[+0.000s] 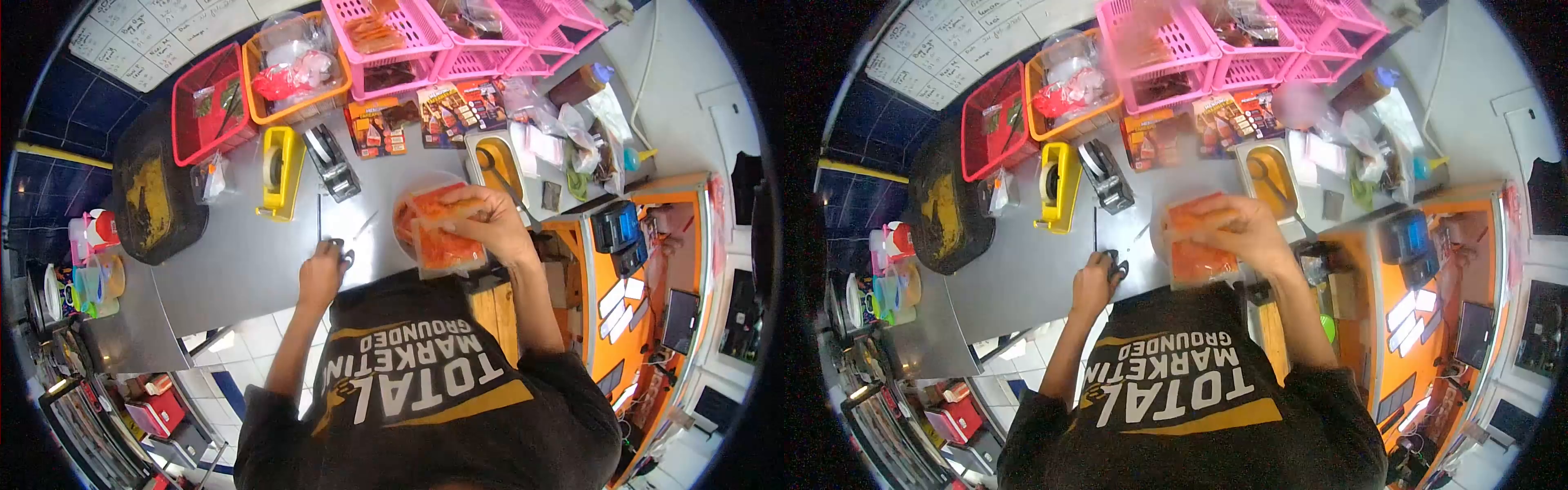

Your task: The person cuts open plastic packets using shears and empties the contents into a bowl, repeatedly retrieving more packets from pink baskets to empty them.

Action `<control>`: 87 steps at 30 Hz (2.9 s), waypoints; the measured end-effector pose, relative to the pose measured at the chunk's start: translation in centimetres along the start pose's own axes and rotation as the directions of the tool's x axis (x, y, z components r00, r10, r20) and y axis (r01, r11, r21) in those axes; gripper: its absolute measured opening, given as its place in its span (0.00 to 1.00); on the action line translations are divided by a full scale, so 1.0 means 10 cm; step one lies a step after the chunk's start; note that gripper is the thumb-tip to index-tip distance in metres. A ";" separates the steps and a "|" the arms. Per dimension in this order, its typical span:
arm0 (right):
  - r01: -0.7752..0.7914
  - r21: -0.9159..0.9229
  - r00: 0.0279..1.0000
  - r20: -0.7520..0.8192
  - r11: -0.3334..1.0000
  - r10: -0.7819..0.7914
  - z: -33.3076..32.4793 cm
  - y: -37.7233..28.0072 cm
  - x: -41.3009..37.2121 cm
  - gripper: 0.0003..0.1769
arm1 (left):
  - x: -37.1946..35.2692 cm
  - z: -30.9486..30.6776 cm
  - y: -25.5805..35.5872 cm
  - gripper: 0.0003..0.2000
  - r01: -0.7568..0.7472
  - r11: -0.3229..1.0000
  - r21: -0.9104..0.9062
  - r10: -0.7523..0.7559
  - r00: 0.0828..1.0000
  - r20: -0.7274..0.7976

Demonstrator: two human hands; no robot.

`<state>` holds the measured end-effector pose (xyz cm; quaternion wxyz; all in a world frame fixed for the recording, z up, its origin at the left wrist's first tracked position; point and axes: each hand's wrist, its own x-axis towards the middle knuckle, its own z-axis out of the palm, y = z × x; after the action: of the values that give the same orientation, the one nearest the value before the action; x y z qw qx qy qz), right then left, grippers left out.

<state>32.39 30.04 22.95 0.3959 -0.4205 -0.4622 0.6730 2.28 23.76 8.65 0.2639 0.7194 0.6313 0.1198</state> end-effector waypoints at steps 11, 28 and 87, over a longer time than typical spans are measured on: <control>-0.111 0.124 0.994 0.033 0.986 0.107 0.23 -0.15 0.16 0.25 | 0.71 -0.79 1.05 0.26 -0.491 0.631 -0.600 0.493 0.851 -0.178; 0.124 -0.831 0.709 -0.308 0.543 -0.634 -0.01 -0.38 0.45 0.17 | 3.05 -1.70 0.96 0.12 -0.552 0.804 -0.219 0.414 0.785 -0.461; 0.198 -0.898 0.980 0.173 -0.394 0.097 0.30 0.81 0.30 0.06 | 0.02 -0.12 -0.02 0.03 0.440 0.309 -0.843 -0.164 0.898 0.409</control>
<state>27.39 29.87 15.30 -0.1450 -0.4776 -0.8665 -0.0006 1.58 24.25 9.51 0.7123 0.3239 0.5411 0.3080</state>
